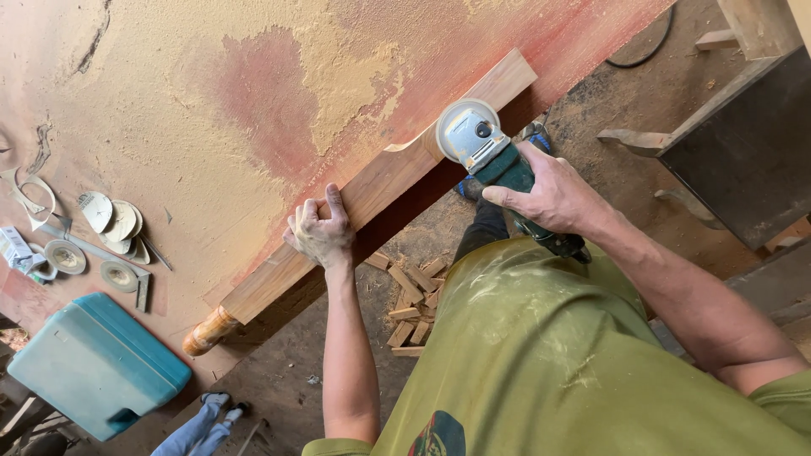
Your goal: The person uses an angle grinder with a sanding disc to smooth the surface and edges of a long wooden piece. They work along the length of the wood on a workbench, then lift the piece to sand the ends and curved details before placing it back down to continue smoothing the main body.
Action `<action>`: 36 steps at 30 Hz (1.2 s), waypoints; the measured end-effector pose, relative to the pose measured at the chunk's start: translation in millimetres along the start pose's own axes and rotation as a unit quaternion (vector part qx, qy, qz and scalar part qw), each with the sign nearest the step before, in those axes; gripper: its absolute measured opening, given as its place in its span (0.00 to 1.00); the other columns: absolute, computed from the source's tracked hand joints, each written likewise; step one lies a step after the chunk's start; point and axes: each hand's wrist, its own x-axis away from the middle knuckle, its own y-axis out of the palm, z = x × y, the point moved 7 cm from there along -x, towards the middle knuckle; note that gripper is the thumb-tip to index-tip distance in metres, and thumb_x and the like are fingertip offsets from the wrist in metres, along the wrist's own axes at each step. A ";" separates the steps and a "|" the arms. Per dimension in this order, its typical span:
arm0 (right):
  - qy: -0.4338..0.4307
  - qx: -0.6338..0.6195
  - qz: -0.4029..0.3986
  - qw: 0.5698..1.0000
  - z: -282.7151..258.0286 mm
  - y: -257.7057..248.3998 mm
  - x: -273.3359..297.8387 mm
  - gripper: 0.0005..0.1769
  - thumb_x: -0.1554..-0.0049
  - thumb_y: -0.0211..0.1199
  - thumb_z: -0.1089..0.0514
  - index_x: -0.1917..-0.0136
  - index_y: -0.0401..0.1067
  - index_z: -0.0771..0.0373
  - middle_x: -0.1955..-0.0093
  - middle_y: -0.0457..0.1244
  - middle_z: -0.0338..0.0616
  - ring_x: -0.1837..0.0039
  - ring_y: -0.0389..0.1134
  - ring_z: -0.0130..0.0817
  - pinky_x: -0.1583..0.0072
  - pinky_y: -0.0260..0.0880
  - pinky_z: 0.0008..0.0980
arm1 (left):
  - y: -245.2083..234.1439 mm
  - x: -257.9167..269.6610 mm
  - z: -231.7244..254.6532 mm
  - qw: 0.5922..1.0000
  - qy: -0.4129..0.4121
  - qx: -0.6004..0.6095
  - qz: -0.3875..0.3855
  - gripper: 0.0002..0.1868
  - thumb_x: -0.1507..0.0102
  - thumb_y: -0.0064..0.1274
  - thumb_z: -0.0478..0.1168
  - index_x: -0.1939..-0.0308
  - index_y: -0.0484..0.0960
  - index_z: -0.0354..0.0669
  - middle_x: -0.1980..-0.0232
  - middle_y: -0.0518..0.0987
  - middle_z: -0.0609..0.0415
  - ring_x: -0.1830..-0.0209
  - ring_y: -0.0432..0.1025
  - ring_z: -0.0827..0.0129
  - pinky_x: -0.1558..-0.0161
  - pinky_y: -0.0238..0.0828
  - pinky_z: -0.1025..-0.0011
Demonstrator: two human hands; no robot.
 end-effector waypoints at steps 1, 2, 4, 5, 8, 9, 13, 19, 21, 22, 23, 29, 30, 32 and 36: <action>0.006 0.009 0.002 1.000 1.2 -1.7 -0.9 0.32 0.52 0.73 0.33 0.45 0.68 0.53 0.60 0.67 0.60 0.50 0.72 0.60 0.50 0.68 0.52 | 0.2 0.0 -0.4 1.000 0.000 0.000 0.000 0.28 0.35 0.55 0.71 0.73 0.80 0.54 0.69 0.78 0.55 0.63 0.72 0.63 0.46 0.58 0.66; 0.011 0.017 0.005 1.000 2.4 -3.5 -1.8 0.33 0.52 0.73 0.32 0.44 0.68 0.52 0.60 0.68 0.60 0.49 0.72 0.60 0.49 0.68 0.52 | 0.5 0.1 -0.8 1.000 0.000 0.000 0.000 0.28 0.35 0.55 0.71 0.73 0.80 0.54 0.69 0.78 0.56 0.63 0.72 0.63 0.46 0.58 0.66; 0.016 0.018 0.008 1.000 13.6 -2.5 -4.0 0.33 0.53 0.73 0.32 0.44 0.68 0.51 0.59 0.68 0.60 0.49 0.72 0.61 0.49 0.68 0.53 | -0.1 0.6 0.1 1.000 0.001 -0.001 0.001 0.28 0.35 0.55 0.70 0.73 0.80 0.54 0.69 0.77 0.56 0.63 0.72 0.63 0.46 0.58 0.66; 0.021 0.018 0.011 1.000 19.5 -2.5 -5.1 0.34 0.53 0.73 0.31 0.43 0.68 0.51 0.59 0.68 0.60 0.49 0.72 0.61 0.49 0.69 0.53 | -0.4 0.5 1.1 1.000 0.002 -0.002 0.003 0.27 0.35 0.56 0.70 0.73 0.80 0.54 0.69 0.77 0.56 0.63 0.72 0.63 0.47 0.59 0.66; 0.016 0.017 0.019 1.000 9.4 -7.8 0.6 0.32 0.52 0.72 0.33 0.45 0.68 0.54 0.60 0.68 0.62 0.49 0.71 0.63 0.48 0.68 0.55 | 2.4 -0.1 -3.0 1.000 0.001 0.003 -0.001 0.27 0.35 0.56 0.70 0.73 0.80 0.54 0.69 0.78 0.56 0.64 0.72 0.64 0.46 0.58 0.67; 0.016 0.017 0.019 1.000 10.3 -8.4 0.7 0.32 0.52 0.72 0.33 0.45 0.68 0.54 0.60 0.68 0.62 0.49 0.71 0.63 0.48 0.68 0.55 | 2.8 0.1 -3.5 1.000 0.001 0.002 -0.002 0.27 0.35 0.56 0.70 0.73 0.80 0.54 0.69 0.78 0.56 0.64 0.72 0.64 0.46 0.58 0.67; 0.020 0.012 0.029 0.999 14.0 -12.8 0.3 0.33 0.52 0.72 0.32 0.44 0.68 0.53 0.60 0.68 0.60 0.49 0.72 0.61 0.48 0.69 0.53 | 2.3 0.7 -3.5 1.000 0.002 -0.001 -0.001 0.27 0.35 0.56 0.70 0.73 0.80 0.55 0.69 0.78 0.57 0.63 0.72 0.64 0.47 0.58 0.67; 0.015 0.003 0.040 0.999 13.7 -23.5 3.8 0.33 0.50 0.72 0.34 0.42 0.68 0.55 0.59 0.68 0.63 0.50 0.72 0.63 0.49 0.69 0.54 | 0.1 0.3 1.2 1.000 0.002 -0.001 -0.002 0.27 0.35 0.55 0.70 0.72 0.81 0.53 0.69 0.77 0.55 0.63 0.72 0.63 0.46 0.58 0.66; 0.004 -0.002 0.040 0.999 16.2 -24.1 3.1 0.34 0.50 0.71 0.35 0.40 0.68 0.57 0.58 0.67 0.67 0.50 0.71 0.65 0.50 0.68 0.56 | -0.4 -0.4 1.8 1.000 0.002 -0.003 -0.004 0.28 0.34 0.55 0.70 0.72 0.81 0.53 0.69 0.77 0.55 0.63 0.71 0.63 0.46 0.58 0.66; 0.002 -0.014 0.042 0.999 18.4 -24.0 2.1 0.33 0.50 0.72 0.35 0.41 0.68 0.56 0.59 0.67 0.65 0.51 0.72 0.63 0.50 0.69 0.54 | -0.3 -0.9 2.0 1.000 0.002 -0.004 -0.003 0.28 0.34 0.55 0.70 0.72 0.81 0.53 0.69 0.77 0.55 0.63 0.71 0.63 0.46 0.57 0.66; 0.002 -0.025 0.043 0.999 21.4 -23.4 1.7 0.32 0.49 0.73 0.36 0.42 0.68 0.56 0.59 0.67 0.63 0.52 0.72 0.60 0.51 0.70 0.52 | 0.0 -0.2 1.9 1.000 0.002 -0.004 -0.004 0.28 0.35 0.55 0.70 0.72 0.80 0.53 0.69 0.77 0.56 0.63 0.71 0.64 0.46 0.57 0.66; -0.016 -0.064 0.014 0.998 11.4 -1.6 -3.5 0.30 0.50 0.74 0.39 0.43 0.70 0.56 0.61 0.68 0.61 0.53 0.73 0.57 0.54 0.71 0.49 | -1.0 0.8 3.2 1.000 -0.002 -0.005 -0.006 0.27 0.35 0.55 0.70 0.72 0.80 0.54 0.69 0.77 0.57 0.63 0.72 0.64 0.45 0.58 0.66; -0.016 -0.064 0.013 0.998 9.8 0.9 -4.7 0.30 0.50 0.74 0.39 0.43 0.70 0.56 0.61 0.68 0.61 0.53 0.73 0.57 0.54 0.71 0.49 | 0.2 0.0 0.8 1.000 -0.002 -0.006 -0.005 0.27 0.35 0.55 0.70 0.72 0.80 0.54 0.69 0.77 0.57 0.63 0.72 0.64 0.45 0.58 0.66; -0.022 -0.053 0.007 0.998 6.6 5.8 -6.4 0.32 0.51 0.74 0.37 0.41 0.70 0.54 0.59 0.68 0.62 0.50 0.73 0.60 0.51 0.70 0.49 | 3.0 -0.3 -3.0 1.000 0.000 -0.003 -0.006 0.27 0.35 0.55 0.70 0.72 0.81 0.54 0.69 0.77 0.56 0.63 0.71 0.64 0.46 0.57 0.67; -0.019 -0.046 0.001 0.999 -0.6 5.8 -3.6 0.32 0.51 0.74 0.37 0.41 0.70 0.54 0.58 0.68 0.63 0.48 0.72 0.61 0.49 0.70 0.51 | 5.0 0.3 -6.1 1.000 -0.001 0.000 -0.006 0.28 0.35 0.55 0.71 0.72 0.80 0.55 0.69 0.76 0.57 0.63 0.71 0.64 0.46 0.57 0.67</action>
